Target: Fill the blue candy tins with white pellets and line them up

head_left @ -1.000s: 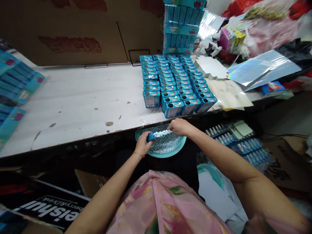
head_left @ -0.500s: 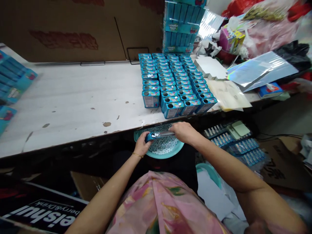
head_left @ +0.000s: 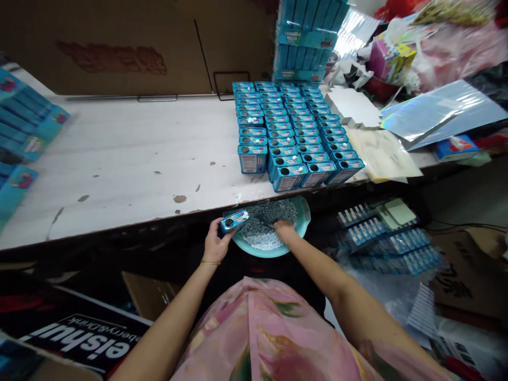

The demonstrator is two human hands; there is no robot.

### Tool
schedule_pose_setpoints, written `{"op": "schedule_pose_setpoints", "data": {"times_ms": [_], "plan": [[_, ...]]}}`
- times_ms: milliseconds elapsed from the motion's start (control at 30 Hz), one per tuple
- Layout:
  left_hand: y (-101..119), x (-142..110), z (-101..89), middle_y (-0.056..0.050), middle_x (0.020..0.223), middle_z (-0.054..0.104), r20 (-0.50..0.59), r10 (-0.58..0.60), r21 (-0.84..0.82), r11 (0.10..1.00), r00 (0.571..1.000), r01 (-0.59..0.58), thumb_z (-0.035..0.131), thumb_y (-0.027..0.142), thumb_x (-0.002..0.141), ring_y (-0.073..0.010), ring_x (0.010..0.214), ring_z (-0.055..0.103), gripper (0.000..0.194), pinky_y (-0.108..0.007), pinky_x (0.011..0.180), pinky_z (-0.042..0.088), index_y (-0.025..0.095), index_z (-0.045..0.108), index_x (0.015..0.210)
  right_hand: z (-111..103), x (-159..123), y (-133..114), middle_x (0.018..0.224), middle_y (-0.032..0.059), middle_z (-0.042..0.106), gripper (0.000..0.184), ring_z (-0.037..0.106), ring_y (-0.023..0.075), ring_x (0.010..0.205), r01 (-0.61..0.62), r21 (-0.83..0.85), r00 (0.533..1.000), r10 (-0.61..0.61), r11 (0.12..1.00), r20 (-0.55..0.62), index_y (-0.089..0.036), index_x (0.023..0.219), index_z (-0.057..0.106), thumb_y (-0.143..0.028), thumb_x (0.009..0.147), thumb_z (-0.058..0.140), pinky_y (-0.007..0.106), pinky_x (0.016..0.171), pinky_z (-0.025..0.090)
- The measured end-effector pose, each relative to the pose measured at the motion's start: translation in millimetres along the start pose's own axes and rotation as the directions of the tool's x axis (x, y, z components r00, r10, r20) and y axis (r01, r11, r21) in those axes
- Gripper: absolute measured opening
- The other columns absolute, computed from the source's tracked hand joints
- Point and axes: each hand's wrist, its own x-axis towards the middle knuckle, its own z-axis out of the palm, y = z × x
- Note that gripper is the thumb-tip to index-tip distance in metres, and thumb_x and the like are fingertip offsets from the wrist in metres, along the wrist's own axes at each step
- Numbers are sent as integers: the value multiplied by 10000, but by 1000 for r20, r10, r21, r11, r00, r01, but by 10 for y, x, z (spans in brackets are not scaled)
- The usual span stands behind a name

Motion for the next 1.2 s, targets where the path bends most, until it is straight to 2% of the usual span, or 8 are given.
{"op": "schedule_pose_setpoints", "data": {"times_ms": [133,233,367,500,633,833,967,1200], "plan": [[-106,28,77,-31,917,529,-13,-10,-66,998,1000,10,607,351,644,-174,857,516,443,-331,812,400,187,436,1019,207,102,-84,1051,116,604,348,530,220,1001,71,110,996,-77,991,55,-174,1004,619,-80,764,386,314,828,396],[-125,58,80,-38,926,533,-11,-22,-97,995,1000,21,608,339,647,-172,861,515,444,-335,818,399,180,436,1024,236,189,50,1037,30,628,385,568,181,937,84,227,987,-112,970,114,-252,974,639,-58,685,476,257,797,417],[-96,72,10,-40,940,532,-38,-25,-83,996,999,21,608,341,645,-169,868,513,431,-336,827,398,176,448,1010,188,201,237,1008,3,644,377,582,123,879,83,393,983,-139,916,116,-224,993,635,-69,672,516,176,750,422],[-49,81,-28,-36,927,536,-44,-3,-34,999,999,2,607,349,640,-171,854,520,437,-332,815,405,177,451,1009,-29,11,386,893,24,670,355,586,112,720,80,542,989,-136,837,64,-161,1009,628,-88,690,491,187,621,440],[29,97,34,-34,920,545,0,38,25,999,999,-38,578,327,659,-171,845,525,384,-316,796,412,177,466,994,-452,-253,465,717,30,650,343,500,81,512,117,700,990,-136,705,-29,-111,970,645,-90,661,499,194,493,390],[132,102,237,-56,974,547,117,110,128,984,987,-124,532,240,656,-197,913,513,338,-336,828,401,177,489,985,-1053,-468,272,798,30,655,288,559,128,744,310,369,949,-258,876,-183,-196,916,672,-137,701,490,205,656,387],[164,86,323,-63,980,541,154,154,165,970,976,-179,512,217,660,-203,923,507,332,-344,834,400,178,495,989,-1285,-557,51,870,43,656,277,564,175,872,259,38,960,-253,965,-119,-240,866,670,-164,727,442,233,707,384],[175,80,363,-63,967,532,177,167,191,961,970,-201,500,202,659,-206,915,499,330,-351,825,402,183,499,989,-1492,-673,-309,886,138,639,313,596,238,826,171,-267,975,-202,948,-93,-158,939,623,-128,717,404,315,666,437]]}}
